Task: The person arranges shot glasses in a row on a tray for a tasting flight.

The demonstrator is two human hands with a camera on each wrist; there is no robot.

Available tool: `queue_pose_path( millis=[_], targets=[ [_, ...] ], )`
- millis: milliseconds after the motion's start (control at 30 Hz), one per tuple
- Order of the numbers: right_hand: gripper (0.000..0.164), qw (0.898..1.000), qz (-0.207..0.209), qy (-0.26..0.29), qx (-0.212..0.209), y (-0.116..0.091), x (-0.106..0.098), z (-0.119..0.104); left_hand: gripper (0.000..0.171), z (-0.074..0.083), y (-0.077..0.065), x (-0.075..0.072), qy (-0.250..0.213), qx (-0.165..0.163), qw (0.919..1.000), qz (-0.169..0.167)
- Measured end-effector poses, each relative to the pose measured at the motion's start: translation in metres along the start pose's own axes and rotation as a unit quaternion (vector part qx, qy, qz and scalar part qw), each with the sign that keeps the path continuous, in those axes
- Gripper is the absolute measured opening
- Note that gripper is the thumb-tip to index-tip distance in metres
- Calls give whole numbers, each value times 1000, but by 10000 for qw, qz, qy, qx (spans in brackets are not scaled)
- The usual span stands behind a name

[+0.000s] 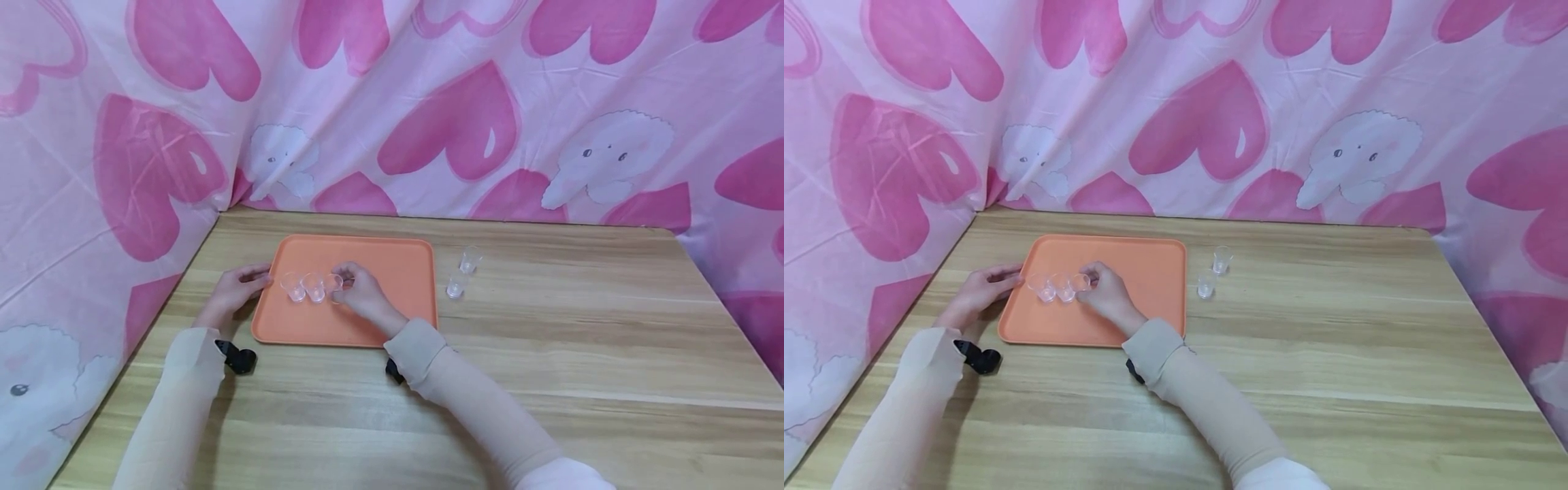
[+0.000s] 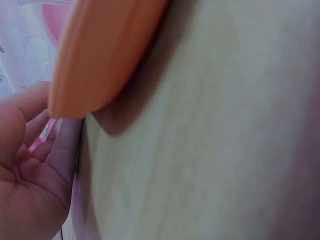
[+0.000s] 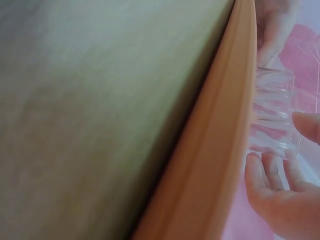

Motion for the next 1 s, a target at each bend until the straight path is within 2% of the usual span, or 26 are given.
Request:
queue_pose_path(
  millis=[200,333,400,600,833,1000],
  targets=[
    [47,9994,-64,-334,-100,-5,-4,-1,57,-2,0,-1,43,-18,10000,-18],
    [48,9981,-97,-547,-267,-11,-17,-5,58,-3,1,-1,55,-43,10000,-9],
    [48,9982,-119,-487,-326,-15,-25,-8,57,-3,0,-2,46,-42,10000,-13],
    [50,9978,0,-504,-432,-27,-56,-17,56,-2,1,-2,-15,-18,10000,-23],
    [50,9927,328,-789,-854,-36,-99,-30,55,-2,3,0,-145,-25,9999,-32],
    [47,9925,544,-733,-814,-42,-130,-26,56,-5,4,0,-142,-165,9998,-40]
  ],
)
Point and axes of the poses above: each hand's wrist, its own y-axis towards the middle knuckle, its own x-axis out of the palm, z = x × y, the point moved 10 cm from there along y, towards the middle knuckle, and after that the axes turned 4 degrees about -x, right-handed, at the moved point
